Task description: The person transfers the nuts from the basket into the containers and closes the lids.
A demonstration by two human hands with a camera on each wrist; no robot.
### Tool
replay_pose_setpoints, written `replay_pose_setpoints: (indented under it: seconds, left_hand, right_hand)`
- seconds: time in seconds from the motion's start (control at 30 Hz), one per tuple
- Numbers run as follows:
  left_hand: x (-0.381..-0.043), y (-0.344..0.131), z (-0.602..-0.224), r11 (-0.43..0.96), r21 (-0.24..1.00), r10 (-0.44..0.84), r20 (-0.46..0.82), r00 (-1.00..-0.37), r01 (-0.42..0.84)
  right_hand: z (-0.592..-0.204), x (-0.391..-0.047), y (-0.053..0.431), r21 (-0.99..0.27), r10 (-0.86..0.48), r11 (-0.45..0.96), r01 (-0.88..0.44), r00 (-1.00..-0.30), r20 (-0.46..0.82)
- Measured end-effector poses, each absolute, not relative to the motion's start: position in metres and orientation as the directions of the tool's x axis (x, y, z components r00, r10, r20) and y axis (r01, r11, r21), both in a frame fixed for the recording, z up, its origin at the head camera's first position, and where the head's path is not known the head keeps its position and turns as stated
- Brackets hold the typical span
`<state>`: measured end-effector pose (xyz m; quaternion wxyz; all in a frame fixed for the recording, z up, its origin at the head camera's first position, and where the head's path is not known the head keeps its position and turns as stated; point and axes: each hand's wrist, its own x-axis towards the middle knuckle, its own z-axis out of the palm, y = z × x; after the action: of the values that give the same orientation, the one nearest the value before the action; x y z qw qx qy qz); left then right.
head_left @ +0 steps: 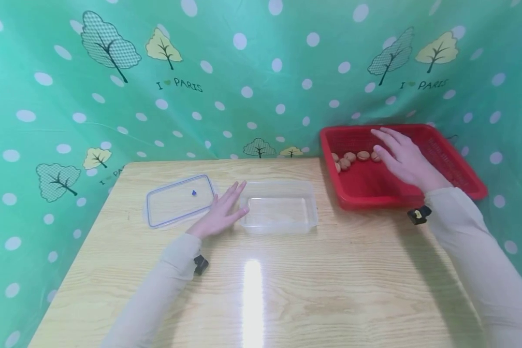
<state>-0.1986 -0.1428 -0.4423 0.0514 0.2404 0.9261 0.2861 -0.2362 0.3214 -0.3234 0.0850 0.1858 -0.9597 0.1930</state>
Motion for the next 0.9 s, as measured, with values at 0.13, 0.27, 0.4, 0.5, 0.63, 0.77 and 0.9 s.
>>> replay_pose_setpoints:
  seconds: [0.13, 0.27, 0.4, 0.5, 0.63, 0.77, 0.9]
  left_hand:
    - [-0.198, -0.142, -0.444, 0.641, 0.648, 0.519, 0.031, -0.854, 0.413]
    - [-0.197, -0.142, -0.445, 0.573, 0.725, 0.551, 0.003, -0.834, 0.381]
    - [-0.194, -0.143, -0.445, 0.530, 0.772, 0.570, -0.018, -0.822, 0.351]
    - [-0.194, -0.143, -0.446, 0.530, 0.779, 0.567, -0.031, -0.823, 0.336]
    - [-0.194, -0.145, -0.446, 0.531, 0.788, 0.554, -0.046, -0.831, 0.310]
    - [-0.192, -0.144, -0.441, 0.520, 0.802, 0.557, -0.059, -0.829, 0.292]
    - [-0.184, -0.139, -0.425, 0.505, 0.823, 0.561, -0.084, -0.824, 0.261]
  right_hand:
    - [-0.313, -0.240, 0.315, -0.372, -0.337, 0.841, -0.393, -0.918, 0.208]
    - [-0.305, -0.245, 0.309, -0.399, -0.341, 0.836, -0.377, -0.926, 0.163]
    - [-0.300, -0.253, 0.303, -0.411, -0.355, 0.828, -0.381, -0.924, 0.141]
    - [-0.298, -0.261, 0.298, -0.419, -0.377, 0.814, -0.402, -0.915, 0.144]
    - [-0.297, -0.271, 0.293, -0.435, -0.394, 0.801, -0.411, -0.909, 0.133]
    - [-0.299, -0.279, 0.289, -0.456, -0.384, 0.800, -0.390, -0.917, 0.110]
    - [-0.306, -0.285, 0.287, -0.483, -0.364, 0.804, -0.347, -0.929, 0.063]
